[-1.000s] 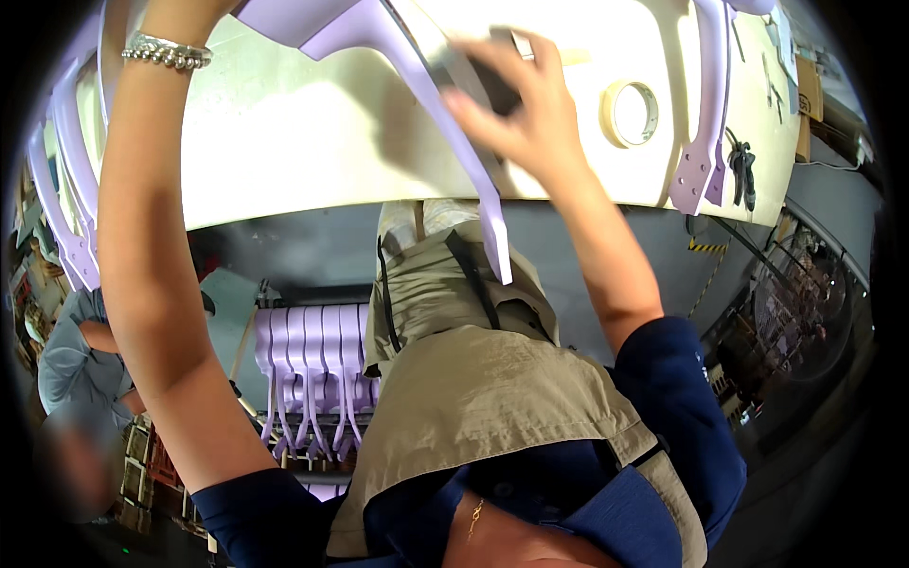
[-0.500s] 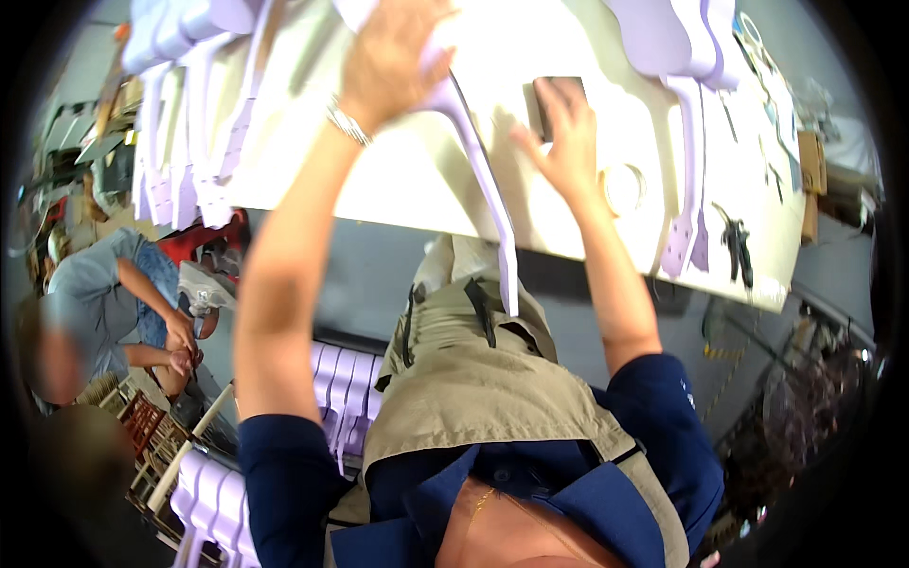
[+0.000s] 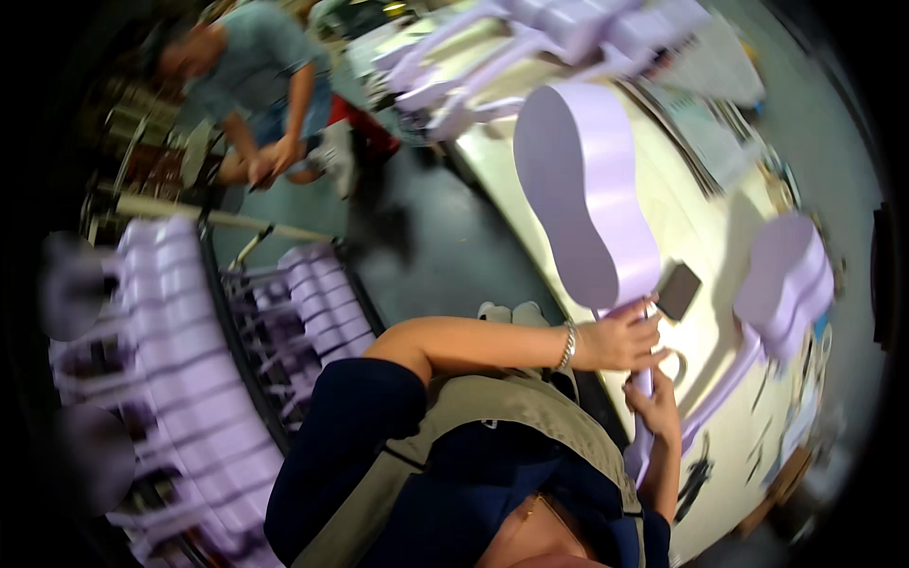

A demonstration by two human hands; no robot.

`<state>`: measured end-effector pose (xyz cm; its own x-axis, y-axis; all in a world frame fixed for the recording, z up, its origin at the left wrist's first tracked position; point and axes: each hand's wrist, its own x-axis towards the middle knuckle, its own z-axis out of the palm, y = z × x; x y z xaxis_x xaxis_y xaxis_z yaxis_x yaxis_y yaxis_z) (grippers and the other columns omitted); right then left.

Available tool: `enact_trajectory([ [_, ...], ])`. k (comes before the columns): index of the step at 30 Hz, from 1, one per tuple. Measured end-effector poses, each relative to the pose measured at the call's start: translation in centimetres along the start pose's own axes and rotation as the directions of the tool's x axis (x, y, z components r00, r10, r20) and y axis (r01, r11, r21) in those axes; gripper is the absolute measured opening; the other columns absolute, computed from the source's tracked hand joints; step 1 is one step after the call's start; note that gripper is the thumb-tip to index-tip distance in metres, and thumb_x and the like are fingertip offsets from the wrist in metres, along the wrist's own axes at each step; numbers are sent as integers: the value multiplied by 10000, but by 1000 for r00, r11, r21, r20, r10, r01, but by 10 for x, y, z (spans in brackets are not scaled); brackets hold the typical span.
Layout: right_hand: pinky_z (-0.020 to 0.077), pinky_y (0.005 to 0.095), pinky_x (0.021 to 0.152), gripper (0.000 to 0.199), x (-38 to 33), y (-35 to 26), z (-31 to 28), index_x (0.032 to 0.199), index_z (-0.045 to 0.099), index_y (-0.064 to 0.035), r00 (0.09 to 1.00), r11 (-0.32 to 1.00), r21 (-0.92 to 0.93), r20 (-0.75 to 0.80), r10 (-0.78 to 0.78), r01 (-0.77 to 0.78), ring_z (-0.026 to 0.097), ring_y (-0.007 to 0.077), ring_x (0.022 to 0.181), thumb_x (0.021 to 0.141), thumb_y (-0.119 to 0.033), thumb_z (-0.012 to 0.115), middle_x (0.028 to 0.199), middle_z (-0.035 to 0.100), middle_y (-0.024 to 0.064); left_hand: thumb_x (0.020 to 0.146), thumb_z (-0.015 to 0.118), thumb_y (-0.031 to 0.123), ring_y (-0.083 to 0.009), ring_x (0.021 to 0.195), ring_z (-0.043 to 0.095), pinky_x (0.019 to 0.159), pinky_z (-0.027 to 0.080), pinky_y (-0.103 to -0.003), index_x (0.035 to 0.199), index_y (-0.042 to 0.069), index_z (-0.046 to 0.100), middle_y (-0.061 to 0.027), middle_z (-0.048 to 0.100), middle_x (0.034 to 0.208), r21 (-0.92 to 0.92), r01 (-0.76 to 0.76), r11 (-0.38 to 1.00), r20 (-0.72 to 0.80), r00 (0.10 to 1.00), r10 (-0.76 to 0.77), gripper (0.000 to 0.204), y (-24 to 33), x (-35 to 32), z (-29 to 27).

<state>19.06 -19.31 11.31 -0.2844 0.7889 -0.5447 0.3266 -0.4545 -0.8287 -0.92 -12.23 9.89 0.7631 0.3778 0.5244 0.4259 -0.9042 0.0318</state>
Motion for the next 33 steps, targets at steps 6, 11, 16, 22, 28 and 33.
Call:
enact_trajectory([
  [6,389,248,456,315,50,-95,20,989,513,34,831,985,56,545,110,-166,481,134,501,835,-229,590,749,576,99,766,566,199,-175,738,521,664,382,-312,913,127,580,-8,516,714,298,419,858,55,890,-453,164,-2,-44,-38],
  [11,574,274,607,707,142,-102,50,1373,302,65,539,982,182,833,-127,-51,600,167,753,965,-511,337,1013,608,194,684,675,114,-270,796,580,706,440,-393,1004,109,556,-73,573,817,-4,878,478,-231,464,-855,341,-19,-113,-90],
  [16,502,245,655,616,180,-94,122,1352,375,26,405,994,58,914,-16,-92,593,138,784,987,-469,325,1013,626,108,766,703,236,-363,785,628,659,507,-418,1174,73,393,-185,588,941,-210,976,54,-613,-89,-785,538,71,-178,-187],
  [22,469,249,660,512,161,-73,201,1307,441,7,253,985,-91,959,126,-144,587,133,769,970,-379,453,989,632,74,873,626,165,-174,763,600,710,505,-326,1233,16,236,-85,516,911,-185,914,-361,-907,-300,-296,552,258,-184,-260],
  [28,474,251,655,497,175,-56,227,1293,458,0,243,963,-221,936,253,-153,584,133,762,957,-365,491,974,634,71,937,533,296,-206,866,582,854,482,-396,1238,50,400,-78,522,961,-561,819,121,-817,-525,-240,411,352,-157,-317],
  [33,465,250,662,489,170,-40,255,1299,459,-17,265,947,-266,914,308,-180,571,119,774,956,-364,488,969,625,44,861,643,370,-166,574,524,501,443,-295,1358,51,298,-73,492,852,-256,965,56,-964,-259,65,683,400,-156,-318],
])
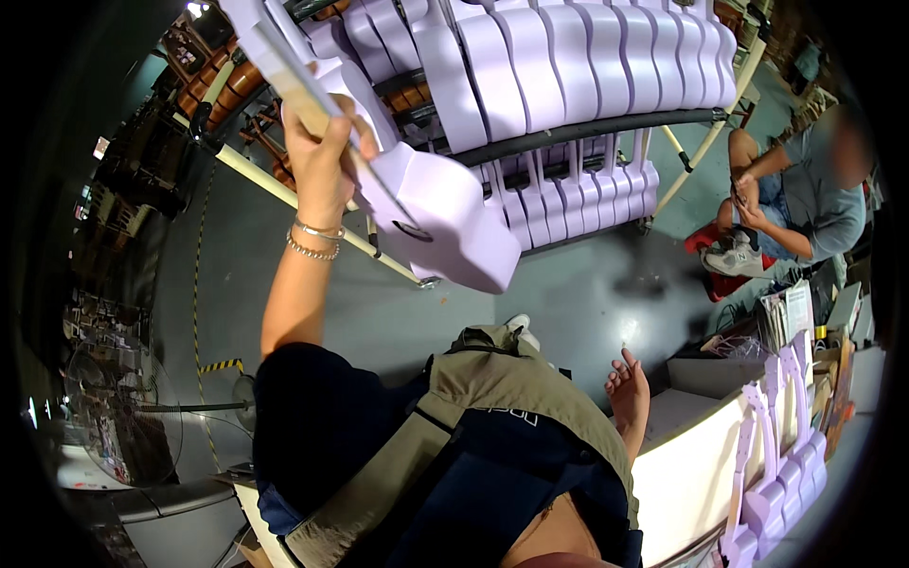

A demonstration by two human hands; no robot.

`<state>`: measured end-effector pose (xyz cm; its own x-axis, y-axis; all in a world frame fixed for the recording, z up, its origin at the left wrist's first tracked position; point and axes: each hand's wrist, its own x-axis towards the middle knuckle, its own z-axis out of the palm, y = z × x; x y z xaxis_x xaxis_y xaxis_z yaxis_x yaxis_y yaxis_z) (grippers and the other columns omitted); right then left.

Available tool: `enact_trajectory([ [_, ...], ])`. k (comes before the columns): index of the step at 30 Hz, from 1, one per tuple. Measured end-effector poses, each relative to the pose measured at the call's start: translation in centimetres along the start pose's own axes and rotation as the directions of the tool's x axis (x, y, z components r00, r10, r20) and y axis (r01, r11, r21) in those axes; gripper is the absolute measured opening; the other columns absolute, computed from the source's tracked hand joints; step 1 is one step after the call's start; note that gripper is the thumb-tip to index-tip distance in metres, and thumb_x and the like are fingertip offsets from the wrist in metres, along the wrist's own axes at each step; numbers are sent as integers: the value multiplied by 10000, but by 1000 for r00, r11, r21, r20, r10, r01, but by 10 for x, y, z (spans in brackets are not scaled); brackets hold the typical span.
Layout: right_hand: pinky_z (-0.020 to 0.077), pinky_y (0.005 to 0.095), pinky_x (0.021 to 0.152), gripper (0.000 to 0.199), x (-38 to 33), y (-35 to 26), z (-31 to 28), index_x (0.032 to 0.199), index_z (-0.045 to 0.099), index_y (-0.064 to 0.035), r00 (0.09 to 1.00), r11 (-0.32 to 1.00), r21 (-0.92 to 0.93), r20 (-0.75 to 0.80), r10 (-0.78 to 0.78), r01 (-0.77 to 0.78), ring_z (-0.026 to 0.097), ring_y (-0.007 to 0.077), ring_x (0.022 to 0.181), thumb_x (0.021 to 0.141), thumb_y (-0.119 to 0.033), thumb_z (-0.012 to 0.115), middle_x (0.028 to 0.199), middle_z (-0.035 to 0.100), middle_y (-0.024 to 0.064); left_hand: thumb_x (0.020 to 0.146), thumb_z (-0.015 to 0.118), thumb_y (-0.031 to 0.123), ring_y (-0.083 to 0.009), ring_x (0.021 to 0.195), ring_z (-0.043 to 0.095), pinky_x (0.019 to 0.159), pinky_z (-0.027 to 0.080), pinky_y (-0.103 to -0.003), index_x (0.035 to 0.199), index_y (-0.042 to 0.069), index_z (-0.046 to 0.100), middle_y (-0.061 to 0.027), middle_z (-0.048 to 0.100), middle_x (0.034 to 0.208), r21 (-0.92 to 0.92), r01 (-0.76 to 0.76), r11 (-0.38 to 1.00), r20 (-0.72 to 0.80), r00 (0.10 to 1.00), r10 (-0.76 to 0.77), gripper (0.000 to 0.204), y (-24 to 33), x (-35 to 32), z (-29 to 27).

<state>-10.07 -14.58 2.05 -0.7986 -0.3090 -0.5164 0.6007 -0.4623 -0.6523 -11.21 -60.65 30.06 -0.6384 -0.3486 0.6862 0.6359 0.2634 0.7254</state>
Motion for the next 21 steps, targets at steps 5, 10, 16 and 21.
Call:
enact_trajectory([
  [5,461,257,690,482,28,-7,12,1307,453,-29,999,999,-28,-20,42,-43,554,112,791,957,-359,482,972,609,27,883,548,116,-138,573,442,532,384,-273,1419,72,250,-57,441,777,169,-72,983,-333,935,126,615,18,22,6],
  [10,456,262,696,486,52,-10,20,1305,459,-39,999,997,-69,-18,43,-44,552,116,790,949,-368,495,975,608,26,850,594,96,-125,523,446,515,394,-271,1080,1,493,-43,478,638,96,-102,990,-259,958,124,268,4,69,-20],
  [16,450,258,690,471,62,-9,31,1284,485,-51,997,996,-64,-50,60,-63,553,115,789,941,-373,510,969,609,19,838,556,4,-126,583,416,563,364,-276,1379,18,314,-31,436,701,19,-123,992,-161,979,125,593,-20,134,-45],
  [21,447,254,688,461,63,-14,30,1270,503,-60,992,998,-56,-128,23,-30,553,113,786,934,-376,521,956,613,12,810,560,-14,-152,566,446,529,380,-290,1136,-14,472,-88,525,753,-29,-137,990,-191,973,129,338,-80,189,-72],
])
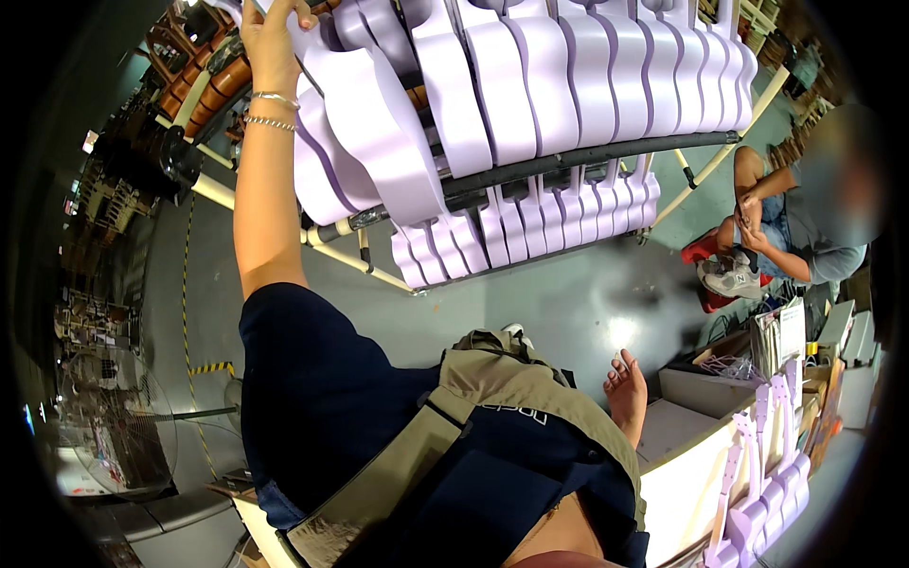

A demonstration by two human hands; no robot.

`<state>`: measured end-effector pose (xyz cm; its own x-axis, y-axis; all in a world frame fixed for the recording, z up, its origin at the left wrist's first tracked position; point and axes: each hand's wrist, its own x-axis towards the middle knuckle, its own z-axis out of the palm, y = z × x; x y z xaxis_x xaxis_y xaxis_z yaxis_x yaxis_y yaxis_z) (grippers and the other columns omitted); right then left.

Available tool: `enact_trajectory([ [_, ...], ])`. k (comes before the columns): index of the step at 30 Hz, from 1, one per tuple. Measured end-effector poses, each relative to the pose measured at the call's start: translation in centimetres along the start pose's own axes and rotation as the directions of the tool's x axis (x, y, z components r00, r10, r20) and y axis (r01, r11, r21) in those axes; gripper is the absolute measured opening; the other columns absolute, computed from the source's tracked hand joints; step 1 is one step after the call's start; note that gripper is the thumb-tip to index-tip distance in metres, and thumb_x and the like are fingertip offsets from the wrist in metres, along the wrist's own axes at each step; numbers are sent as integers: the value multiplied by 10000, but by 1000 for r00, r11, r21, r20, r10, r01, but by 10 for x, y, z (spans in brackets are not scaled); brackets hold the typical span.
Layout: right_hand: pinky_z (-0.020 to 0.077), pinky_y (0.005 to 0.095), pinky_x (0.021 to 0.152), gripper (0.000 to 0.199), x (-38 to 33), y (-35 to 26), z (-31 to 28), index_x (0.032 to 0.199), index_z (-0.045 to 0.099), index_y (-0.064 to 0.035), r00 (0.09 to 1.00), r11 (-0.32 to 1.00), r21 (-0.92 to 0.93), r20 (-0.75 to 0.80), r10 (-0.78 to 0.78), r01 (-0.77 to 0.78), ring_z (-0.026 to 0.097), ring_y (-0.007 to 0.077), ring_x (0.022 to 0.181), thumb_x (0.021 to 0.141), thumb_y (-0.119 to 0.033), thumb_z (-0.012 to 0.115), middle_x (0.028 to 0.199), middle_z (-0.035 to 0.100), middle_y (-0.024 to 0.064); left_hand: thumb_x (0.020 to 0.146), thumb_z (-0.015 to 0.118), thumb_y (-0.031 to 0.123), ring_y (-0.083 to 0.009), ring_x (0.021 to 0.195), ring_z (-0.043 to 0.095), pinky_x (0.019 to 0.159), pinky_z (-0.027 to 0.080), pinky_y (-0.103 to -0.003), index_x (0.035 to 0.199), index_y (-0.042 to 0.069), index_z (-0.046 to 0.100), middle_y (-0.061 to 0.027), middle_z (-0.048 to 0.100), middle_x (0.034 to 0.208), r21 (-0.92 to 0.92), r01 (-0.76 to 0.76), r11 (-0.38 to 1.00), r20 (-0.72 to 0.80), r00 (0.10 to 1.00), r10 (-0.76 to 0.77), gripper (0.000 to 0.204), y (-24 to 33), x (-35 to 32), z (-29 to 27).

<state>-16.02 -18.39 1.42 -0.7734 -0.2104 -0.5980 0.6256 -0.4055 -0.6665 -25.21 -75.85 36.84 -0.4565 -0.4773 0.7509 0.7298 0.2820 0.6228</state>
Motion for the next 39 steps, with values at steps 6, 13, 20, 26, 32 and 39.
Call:
enact_trajectory([
  [6,452,251,679,450,1,-5,7,1263,508,-66,997,998,40,-72,-37,40,553,105,773,939,-379,513,944,614,7,792,580,-5,-155,530,467,503,398,-293,908,0,494,-77,522,694,50,12,999,-17,1000,-11,145,-74,33,-19],
  [13,451,254,678,467,7,-10,26,1280,484,-68,991,998,33,-125,-55,60,551,100,774,942,-390,507,952,607,4,804,647,83,-127,525,499,519,430,-252,867,21,543,-44,526,623,36,133,991,-152,980,-126,137,-140,45,-36],
  [20,453,253,677,435,29,1,36,1254,520,-96,999,999,49,-45,-8,11,554,100,775,936,-392,519,955,603,-11,901,389,595,-404,712,642,689,506,-438,1466,31,58,-267,646,793,979,136,151,-122,988,-100,864,-113,42,-23],
  [26,452,256,669,438,30,1,33,1248,531,-101,997,1000,20,-82,13,-12,543,107,764,925,-396,535,944,600,-5,781,624,417,-405,1259,336,1017,258,-569,1291,28,460,-241,431,1304,969,-94,-227,192,868,458,662,-99,52,-78],
  [32,453,260,673,434,44,3,39,1245,531,-94,999,1000,28,-44,6,-4,540,113,761,927,-390,531,945,595,-3,717,689,343,-442,1351,146,1057,44,-657,998,22,611,-251,283,1410,871,-112,-478,310,880,361,433,-64,112,-122],
  [39,446,267,682,421,42,5,42,1239,537,-94,997,999,50,-72,0,3,530,109,778,927,-376,537,937,588,-7,913,552,293,-152,667,583,666,499,-286,1197,-9,419,-120,623,934,614,-225,757,-74,938,339,436,-46,51,-100],
])
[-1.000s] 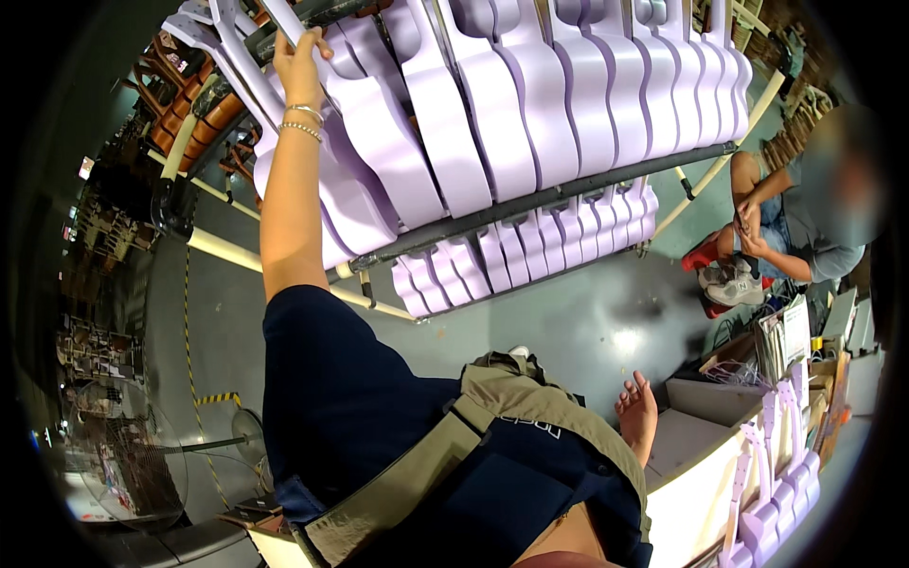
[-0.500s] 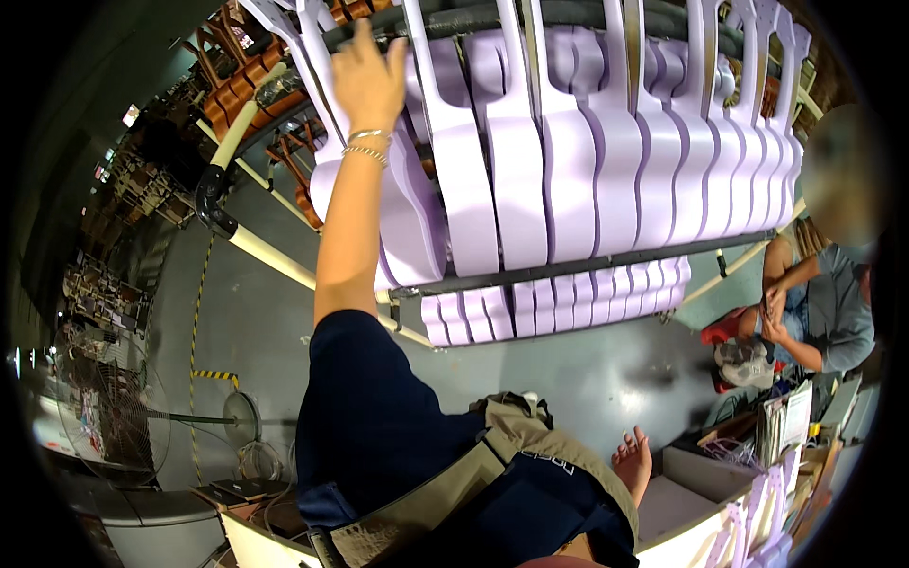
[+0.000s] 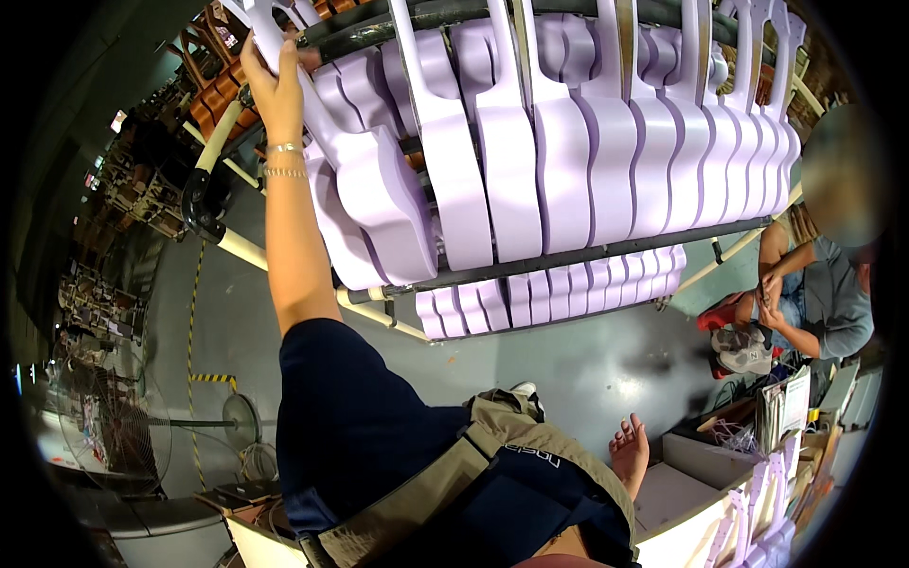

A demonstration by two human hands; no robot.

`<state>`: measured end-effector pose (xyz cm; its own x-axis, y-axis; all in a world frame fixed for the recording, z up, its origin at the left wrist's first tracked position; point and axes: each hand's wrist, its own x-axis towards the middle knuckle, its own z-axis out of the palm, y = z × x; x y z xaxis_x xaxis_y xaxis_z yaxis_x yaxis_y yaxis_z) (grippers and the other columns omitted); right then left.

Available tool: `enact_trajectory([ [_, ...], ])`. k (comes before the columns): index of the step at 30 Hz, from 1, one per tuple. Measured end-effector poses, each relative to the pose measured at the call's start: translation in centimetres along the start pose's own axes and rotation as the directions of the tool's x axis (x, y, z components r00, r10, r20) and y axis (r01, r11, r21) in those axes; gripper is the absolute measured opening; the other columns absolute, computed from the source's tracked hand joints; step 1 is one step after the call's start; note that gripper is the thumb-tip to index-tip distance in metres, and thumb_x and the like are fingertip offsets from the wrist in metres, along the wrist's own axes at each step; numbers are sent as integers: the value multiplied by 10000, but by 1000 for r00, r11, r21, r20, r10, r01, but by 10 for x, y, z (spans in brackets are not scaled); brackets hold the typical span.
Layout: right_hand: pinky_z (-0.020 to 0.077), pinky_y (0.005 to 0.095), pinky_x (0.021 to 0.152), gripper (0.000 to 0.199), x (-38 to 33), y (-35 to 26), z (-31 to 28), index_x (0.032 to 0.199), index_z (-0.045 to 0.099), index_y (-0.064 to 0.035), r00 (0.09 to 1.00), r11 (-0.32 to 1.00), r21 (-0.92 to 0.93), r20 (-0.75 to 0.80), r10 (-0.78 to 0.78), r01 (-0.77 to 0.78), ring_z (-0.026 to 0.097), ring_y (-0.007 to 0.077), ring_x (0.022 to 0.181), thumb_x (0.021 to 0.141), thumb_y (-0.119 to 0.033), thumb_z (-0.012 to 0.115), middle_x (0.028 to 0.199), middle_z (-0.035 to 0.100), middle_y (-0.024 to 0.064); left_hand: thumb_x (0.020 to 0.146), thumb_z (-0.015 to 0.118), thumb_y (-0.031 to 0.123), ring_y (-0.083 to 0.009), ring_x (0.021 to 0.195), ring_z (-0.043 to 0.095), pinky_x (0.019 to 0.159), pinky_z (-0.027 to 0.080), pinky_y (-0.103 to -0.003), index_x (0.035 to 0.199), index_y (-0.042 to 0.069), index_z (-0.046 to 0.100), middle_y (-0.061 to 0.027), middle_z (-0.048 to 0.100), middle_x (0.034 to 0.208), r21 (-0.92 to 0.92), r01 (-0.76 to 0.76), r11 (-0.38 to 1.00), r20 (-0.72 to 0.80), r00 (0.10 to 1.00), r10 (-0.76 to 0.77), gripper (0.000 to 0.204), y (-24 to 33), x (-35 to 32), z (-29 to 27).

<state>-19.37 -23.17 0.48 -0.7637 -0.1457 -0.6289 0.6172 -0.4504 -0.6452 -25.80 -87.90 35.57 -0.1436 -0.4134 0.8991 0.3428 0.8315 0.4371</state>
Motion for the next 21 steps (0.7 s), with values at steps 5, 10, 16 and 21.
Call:
enact_trajectory([
  [5,438,264,675,420,0,9,-16,1241,537,-113,995,995,40,49,87,-89,525,104,777,923,-386,546,931,588,-19,988,339,447,-117,526,511,497,437,-265,1191,31,524,-37,519,689,-191,340,921,101,940,-326,498,-5,-51,-11],
  [10,450,260,692,379,1,6,-30,1211,545,-138,982,992,-2,143,127,-128,540,96,768,920,-380,560,918,590,-35,970,399,444,-119,521,506,487,415,-251,1196,-19,524,-41,517,677,-186,254,949,144,963,-229,530,76,-42,-14],
  [16,442,259,694,365,-9,10,-60,1208,547,-137,976,994,31,193,99,-107,537,98,769,920,-360,566,913,592,-33,935,514,385,-145,576,589,554,493,-268,1047,-1,545,-56,565,709,-375,387,842,214,920,-327,403,192,-62,-8],
  [21,428,263,699,370,-34,24,-84,1187,557,-110,993,995,79,104,59,-67,519,111,794,907,-350,586,975,559,-7,893,614,221,-174,635,617,669,539,-316,1053,-1,528,-61,587,728,-490,595,638,675,721,-154,287,243,-118,29],
])
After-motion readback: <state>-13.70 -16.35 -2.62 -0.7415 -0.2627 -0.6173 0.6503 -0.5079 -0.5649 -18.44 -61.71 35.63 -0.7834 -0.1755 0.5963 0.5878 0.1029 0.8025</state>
